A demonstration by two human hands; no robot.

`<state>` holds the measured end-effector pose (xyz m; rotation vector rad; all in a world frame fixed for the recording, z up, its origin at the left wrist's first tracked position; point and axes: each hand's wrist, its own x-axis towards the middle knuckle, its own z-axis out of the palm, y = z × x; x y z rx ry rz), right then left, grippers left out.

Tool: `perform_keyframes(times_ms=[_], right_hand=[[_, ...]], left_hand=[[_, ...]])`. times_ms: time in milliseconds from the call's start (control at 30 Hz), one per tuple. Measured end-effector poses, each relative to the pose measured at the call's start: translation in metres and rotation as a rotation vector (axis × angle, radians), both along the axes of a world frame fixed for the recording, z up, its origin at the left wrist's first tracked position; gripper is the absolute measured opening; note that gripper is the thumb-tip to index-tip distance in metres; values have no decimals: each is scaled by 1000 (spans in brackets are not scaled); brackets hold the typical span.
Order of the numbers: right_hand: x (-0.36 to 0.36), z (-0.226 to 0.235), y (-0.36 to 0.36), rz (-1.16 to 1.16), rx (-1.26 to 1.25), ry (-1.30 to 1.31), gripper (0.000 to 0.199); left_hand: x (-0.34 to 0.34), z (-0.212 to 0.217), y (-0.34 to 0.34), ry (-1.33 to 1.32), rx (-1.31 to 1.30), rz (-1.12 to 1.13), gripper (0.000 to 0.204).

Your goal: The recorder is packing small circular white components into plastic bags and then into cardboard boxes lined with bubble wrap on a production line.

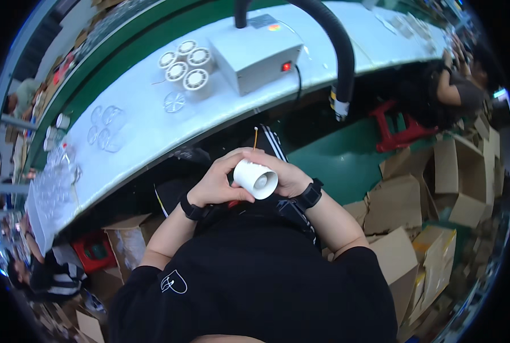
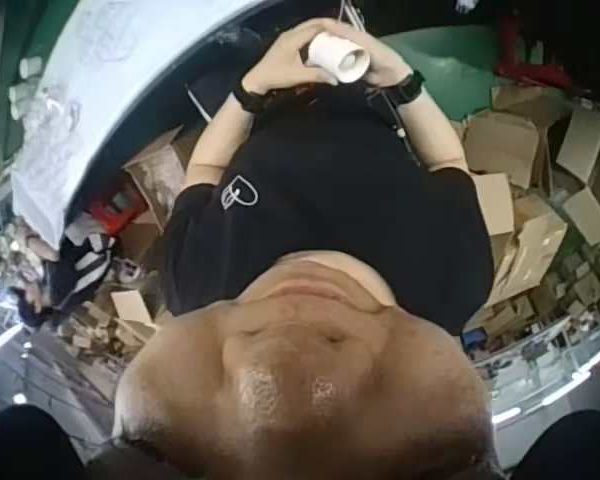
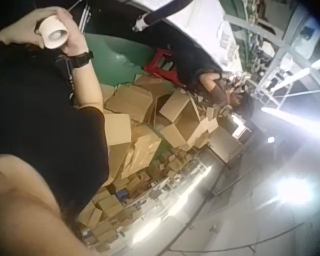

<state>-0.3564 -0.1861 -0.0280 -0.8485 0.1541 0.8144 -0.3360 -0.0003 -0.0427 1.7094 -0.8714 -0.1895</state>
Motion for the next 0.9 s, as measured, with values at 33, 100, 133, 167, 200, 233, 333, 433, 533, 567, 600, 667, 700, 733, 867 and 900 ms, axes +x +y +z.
perform_keyframes(times_ms=[33, 100, 133, 167, 200, 233, 333, 433, 533, 567, 600, 667, 700, 733, 867, 900], right_hand=[[3, 3, 8, 65, -44, -4, 42], [13, 2, 25, 157, -45, -2, 44], [16, 0, 32, 211, -42, 6, 46], [20, -3, 39, 265, -40, 14, 48], [26, -8, 46, 288, -44, 9, 48], [36, -16, 52, 280, -160, -152, 47], [62, -12, 75, 280, -368, -493, 45], [89, 31, 101, -70, -1214, -1252, 42], [124, 25, 122, -382, -1281, -1904, 47], [130, 17, 126, -334, -1354, -1923, 48], [135, 10, 128, -286, -1432, -1937, 49], [133, 8, 128, -237, -1508, -1942, 50], [125, 11, 123, -251, -1381, -1919, 49], [113, 13, 117, -265, -1260, -1890, 49], [41, -8, 66, -379, -711, -1212, 55], [26, -27, 47, -375, -505, -923, 55]], left_hand=[[-1, -1, 5, 110, -9, -103, 84], [-8, -1, 19, 163, -67, -36, 86], [-14, -1, 27, 220, -120, -6, 88], [-20, -2, 34, 276, -174, 22, 89], [-26, -1, 40, 269, -181, 44, 89], [-33, -1, 45, 279, -237, 148, 87], [-48, -2, 65, 286, -350, 383, 83], [-59, -3, 83, 451, -534, 493, 75], [-67, -10, 86, 477, -449, 529, 70], [-68, -12, 87, 495, -403, 533, 67], [-69, -13, 86, 494, -396, 526, 67], [-70, -15, 86, 511, -279, 510, 65], [-71, -17, 85, 522, -225, 501, 64], [-71, -18, 84, 527, -223, 494, 64], [-67, -21, 71, 498, -236, 457, 61], [-66, -24, 68, 532, -226, 441, 62]])
